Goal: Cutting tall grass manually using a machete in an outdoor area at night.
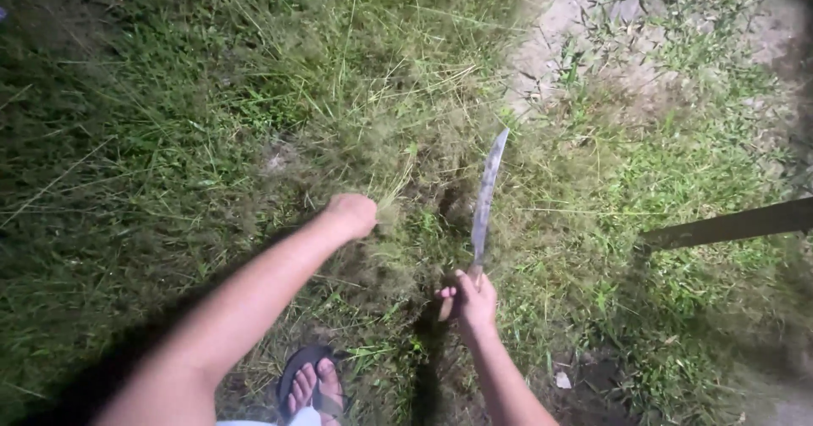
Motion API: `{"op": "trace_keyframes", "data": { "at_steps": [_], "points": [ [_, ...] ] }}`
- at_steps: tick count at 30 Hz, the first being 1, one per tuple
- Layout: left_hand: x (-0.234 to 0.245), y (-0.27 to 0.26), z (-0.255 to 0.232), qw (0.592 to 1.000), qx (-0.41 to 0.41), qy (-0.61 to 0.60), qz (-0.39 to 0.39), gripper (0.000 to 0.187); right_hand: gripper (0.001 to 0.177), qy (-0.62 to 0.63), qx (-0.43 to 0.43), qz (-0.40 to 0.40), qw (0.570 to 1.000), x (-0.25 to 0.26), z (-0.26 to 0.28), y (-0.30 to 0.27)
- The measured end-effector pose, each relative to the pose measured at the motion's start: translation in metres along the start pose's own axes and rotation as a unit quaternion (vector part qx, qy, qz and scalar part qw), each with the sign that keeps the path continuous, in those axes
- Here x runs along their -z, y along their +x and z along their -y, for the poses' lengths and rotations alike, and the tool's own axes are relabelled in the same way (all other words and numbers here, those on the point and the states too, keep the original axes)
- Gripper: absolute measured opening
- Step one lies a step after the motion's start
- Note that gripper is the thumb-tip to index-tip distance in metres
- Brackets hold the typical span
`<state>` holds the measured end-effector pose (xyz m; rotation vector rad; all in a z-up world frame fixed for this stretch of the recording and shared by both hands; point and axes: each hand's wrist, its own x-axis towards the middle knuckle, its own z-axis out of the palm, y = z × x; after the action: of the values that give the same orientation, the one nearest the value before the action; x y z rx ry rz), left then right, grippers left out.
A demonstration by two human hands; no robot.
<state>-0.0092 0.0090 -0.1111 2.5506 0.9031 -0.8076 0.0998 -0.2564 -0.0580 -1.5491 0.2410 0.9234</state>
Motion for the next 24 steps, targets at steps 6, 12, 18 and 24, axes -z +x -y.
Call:
{"op": "trace_keyframes", "data": {
  "at_steps": [6,12,18,24],
  "points": [
    [0.064,-0.042,-0.005,0.974,-0.051,-0.174,0.136,0.045,0.012,-0.255,-0.151,0.247,0.922,0.002,-0.019,-0.018],
    [0.063,-0.034,-0.005,0.951,-0.036,-0.295,0.081,0.040,0.017,0.099,-0.016,-0.002,0.995,-0.008,-0.013,-0.006],
    [0.097,-0.039,-0.005,0.915,-0.034,-0.399,0.041,0.040,0.016,-0.271,-0.188,0.236,0.914,-0.006,-0.031,-0.011],
    [0.135,-0.057,0.006,0.892,-0.006,-0.452,-0.004,0.046,0.012,0.139,0.004,0.021,0.990,-0.013,-0.061,0.018]
  ]
}}
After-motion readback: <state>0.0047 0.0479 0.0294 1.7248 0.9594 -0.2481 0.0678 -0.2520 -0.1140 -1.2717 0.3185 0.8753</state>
